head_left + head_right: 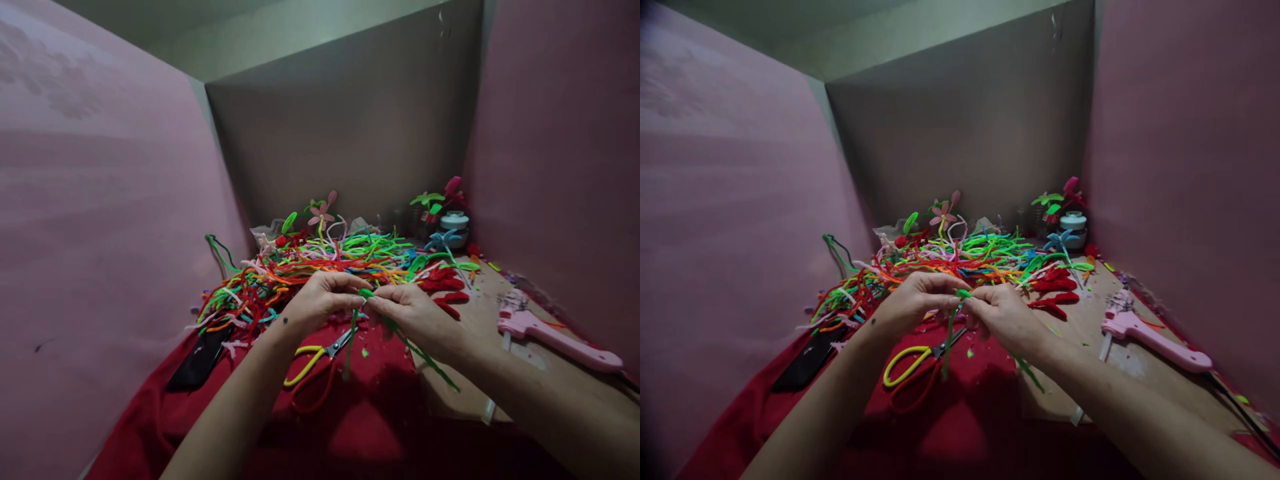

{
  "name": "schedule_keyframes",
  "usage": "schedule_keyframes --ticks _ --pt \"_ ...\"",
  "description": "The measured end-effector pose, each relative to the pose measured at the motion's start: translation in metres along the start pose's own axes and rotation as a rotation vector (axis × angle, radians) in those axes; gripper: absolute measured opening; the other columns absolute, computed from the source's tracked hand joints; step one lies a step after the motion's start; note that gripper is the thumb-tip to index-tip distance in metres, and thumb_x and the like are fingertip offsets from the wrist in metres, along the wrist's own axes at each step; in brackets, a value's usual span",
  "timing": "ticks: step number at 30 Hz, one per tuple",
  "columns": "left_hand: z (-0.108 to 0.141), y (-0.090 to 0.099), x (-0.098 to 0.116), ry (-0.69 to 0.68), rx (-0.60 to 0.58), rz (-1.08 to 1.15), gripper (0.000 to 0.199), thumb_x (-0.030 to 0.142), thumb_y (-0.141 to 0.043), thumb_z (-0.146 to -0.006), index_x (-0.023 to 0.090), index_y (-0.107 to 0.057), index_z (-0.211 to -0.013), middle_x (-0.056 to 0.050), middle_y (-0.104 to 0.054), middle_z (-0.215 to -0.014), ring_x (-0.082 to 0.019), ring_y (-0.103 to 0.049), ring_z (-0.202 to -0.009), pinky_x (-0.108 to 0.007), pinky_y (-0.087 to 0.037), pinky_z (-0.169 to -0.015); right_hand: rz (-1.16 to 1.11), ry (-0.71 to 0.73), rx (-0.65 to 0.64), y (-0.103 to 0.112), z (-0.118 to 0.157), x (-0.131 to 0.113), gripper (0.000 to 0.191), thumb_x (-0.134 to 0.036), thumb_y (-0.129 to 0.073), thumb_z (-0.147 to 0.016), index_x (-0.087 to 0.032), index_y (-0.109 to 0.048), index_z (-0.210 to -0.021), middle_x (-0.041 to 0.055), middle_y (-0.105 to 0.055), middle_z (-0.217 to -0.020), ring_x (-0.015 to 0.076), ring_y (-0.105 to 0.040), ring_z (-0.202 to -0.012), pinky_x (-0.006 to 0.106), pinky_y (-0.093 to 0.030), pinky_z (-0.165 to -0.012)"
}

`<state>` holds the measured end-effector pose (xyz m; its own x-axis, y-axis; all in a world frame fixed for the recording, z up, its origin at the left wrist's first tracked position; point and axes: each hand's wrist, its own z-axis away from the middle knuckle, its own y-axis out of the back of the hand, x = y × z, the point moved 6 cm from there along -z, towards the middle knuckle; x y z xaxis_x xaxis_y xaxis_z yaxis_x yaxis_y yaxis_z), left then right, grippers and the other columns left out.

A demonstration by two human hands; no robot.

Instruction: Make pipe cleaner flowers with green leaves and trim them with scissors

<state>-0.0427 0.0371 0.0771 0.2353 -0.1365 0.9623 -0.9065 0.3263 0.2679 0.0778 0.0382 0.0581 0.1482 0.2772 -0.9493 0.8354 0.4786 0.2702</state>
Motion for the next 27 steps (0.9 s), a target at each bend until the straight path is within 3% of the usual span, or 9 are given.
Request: schedule_keyframes --ticks 5,10,17,21,23,27 --pt "-0.012 -0.009 -0.003 0.039 0.047 0.094 0.019 0.024 -0.066 -0.065 0.012 -0.064 -0.079 0.000 -0.059 -0.052 -0.012 -0.053 -0.041 -0.021 -0.041 -0.037 -0.126 0.058 -0.007 0.012 -0.002 0.002 0.026 -0.028 -0.048 -0.079 -0.015 -0.055 -0.058 -0.0019 -0.050 -0.055 0.0085 -0.043 -0.049 0.021 -0.034 -0.047" --pt "-0.017 -0.014 -0.011 -0.018 0.175 0.117 0.013 0.024 -0.066 -0.065 0.012 -0.061 -0.066 0.003 -0.052 -0.046 -0.006 -0.044 -0.035 -0.016 -0.030 -0.033 -0.114 0.028 0.001 0.018 -0.005 0.019 0.027 -0.032 -0.051 -0.076 -0.013 -0.058 -0.057 -0.0021 -0.047 -0.053 0.0080 -0.037 -0.049 0.022 -0.029 -0.048" --pt "-0.017 -0.017 -0.023 -0.127 0.304 0.274 0.012 0.023 -0.065 -0.068 0.014 -0.058 -0.065 0.006 -0.049 -0.045 -0.003 -0.036 -0.035 -0.015 -0.025 -0.034 -0.304 -0.061 -0.104 0.004 -0.004 0.027 0.031 -0.035 -0.052 -0.077 -0.012 -0.062 -0.060 0.0030 -0.059 -0.060 0.0109 -0.049 -0.056 0.025 -0.037 -0.058" --pt "-0.013 -0.010 -0.026 -0.151 0.377 0.244 0.014 0.024 -0.064 -0.068 0.013 -0.057 -0.063 0.006 -0.047 -0.043 -0.003 -0.035 -0.035 -0.016 -0.024 -0.034 -0.354 -0.121 -0.106 -0.006 -0.001 0.031 0.027 -0.032 -0.053 -0.078 -0.012 -0.061 -0.061 0.0021 -0.058 -0.057 0.0088 -0.050 -0.051 0.022 -0.039 -0.054" --pt "-0.012 -0.007 -0.030 -0.139 0.378 0.292 0.016 0.027 -0.065 -0.068 0.014 -0.055 -0.065 0.007 -0.045 -0.043 -0.002 -0.032 -0.033 -0.016 -0.023 -0.033 -0.410 -0.175 -0.128 -0.011 -0.001 0.036 0.024 -0.031 -0.054 -0.078 -0.013 -0.061 -0.066 0.0007 -0.056 -0.055 0.0082 -0.051 -0.047 0.022 -0.040 -0.050" --pt "-0.014 -0.011 -0.034 -0.089 0.245 0.378 0.021 0.032 -0.064 -0.069 0.015 -0.058 -0.080 0.007 -0.048 -0.048 -0.002 -0.033 -0.033 -0.016 -0.023 -0.034 -0.549 -0.226 -0.177 -0.015 -0.001 0.044 0.022 -0.032 -0.057 -0.076 -0.012 -0.061 -0.069 -0.0007 -0.053 -0.051 0.0087 -0.052 -0.042 0.023 -0.045 -0.047"
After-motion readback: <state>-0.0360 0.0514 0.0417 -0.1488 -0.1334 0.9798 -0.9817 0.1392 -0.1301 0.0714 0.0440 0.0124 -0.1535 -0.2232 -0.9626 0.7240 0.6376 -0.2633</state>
